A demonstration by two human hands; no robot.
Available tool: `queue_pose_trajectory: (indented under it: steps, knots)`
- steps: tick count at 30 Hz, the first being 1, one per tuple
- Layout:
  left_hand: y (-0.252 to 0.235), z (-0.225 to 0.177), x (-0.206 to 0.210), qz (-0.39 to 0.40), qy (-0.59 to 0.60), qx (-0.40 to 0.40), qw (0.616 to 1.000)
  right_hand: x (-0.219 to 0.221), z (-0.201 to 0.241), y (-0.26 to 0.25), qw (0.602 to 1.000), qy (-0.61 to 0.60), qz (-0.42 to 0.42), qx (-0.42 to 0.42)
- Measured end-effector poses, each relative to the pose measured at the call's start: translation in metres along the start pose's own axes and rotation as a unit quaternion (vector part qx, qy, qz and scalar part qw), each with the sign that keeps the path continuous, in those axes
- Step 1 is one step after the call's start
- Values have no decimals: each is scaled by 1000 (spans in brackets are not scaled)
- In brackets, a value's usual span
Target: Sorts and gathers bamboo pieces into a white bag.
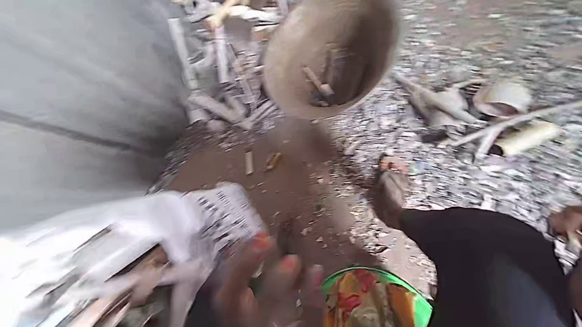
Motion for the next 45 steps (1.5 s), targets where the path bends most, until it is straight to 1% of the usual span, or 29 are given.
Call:
queue_pose_trajectory:
  steps: [1,2,4,6,7,9,11,12,13,15,16,19,21,23,24,25,26,27,28,29,30,32,34,36,38,40,41,43,45]
  knots:
    - [4,-7,39,68,-30,35,997,-11,-15,-5,998,68,7,-4]
    - [6,-7,75,113,-55,67,990,-20,-35,-8,989,144,20,1]
    - [3,7,141,198,-53,74,976,-32,-92,-8,954,282,83,53]
    - [-5,30,202,272,-56,58,959,-34,-162,-3,919,326,163,150]
    - [-8,42,230,295,-63,62,951,-31,-196,-2,908,330,190,176]
    - [-9,63,282,340,-69,74,935,-19,-252,-4,895,347,222,173]
    - [-2,76,327,375,-53,78,922,-4,-295,-20,873,384,252,162]
    - [3,79,346,392,-41,76,916,6,-309,-34,856,405,274,169]
    - [7,80,363,406,-31,72,910,23,-310,-52,834,413,300,210]
    - [13,83,390,434,-5,47,900,68,-280,-92,780,383,335,364]
    - [15,86,400,446,14,24,894,84,-273,-101,768,369,324,410]
    - [23,99,426,472,116,-93,869,98,-298,-91,750,356,332,448]
    - [29,113,442,488,174,-203,831,85,-340,-58,760,389,333,400]
    - [35,127,457,488,221,-336,775,65,-369,-12,819,428,256,284]
    - [37,134,467,483,249,-396,740,59,-372,6,842,429,210,251]
    - [40,141,476,477,276,-444,707,56,-366,21,862,399,170,262]
    - [41,146,484,475,294,-478,678,57,-356,36,880,341,139,300]
    - [41,151,492,473,309,-497,659,61,-348,52,889,270,118,350]
    - [41,156,498,468,321,-505,651,66,-345,69,889,195,107,400]
    - [41,162,504,463,323,-502,655,72,-344,86,881,118,104,447]
    - [42,170,507,446,308,-508,669,77,-343,101,870,53,97,480]
    - [48,190,505,373,247,-563,695,84,-342,119,863,-29,61,501]
    - [56,203,497,312,220,-620,686,83,-337,120,880,-29,48,471]
    - [61,209,488,283,203,-652,674,78,-330,111,918,52,48,390]
    - [63,214,479,313,158,-631,692,74,-324,98,940,114,54,317]
    - [60,216,468,367,65,-556,743,74,-322,93,944,132,76,292]
    - [56,215,464,383,17,-508,771,76,-324,92,940,136,87,299]
    - [46,207,460,371,-26,-445,815,78,-332,95,930,122,94,333]
    - [39,194,452,348,-5,-445,825,80,-335,100,909,89,80,399]
Point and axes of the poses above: each hand's wrist, its own y-axis away from the middle knuckle, its own x-axis out of the palm, z = x × y, the point moved 6 cm from there along -y, towards the middle knuckle, and after that the axes turned 14 degrees about -x, right-handed, at the moved point
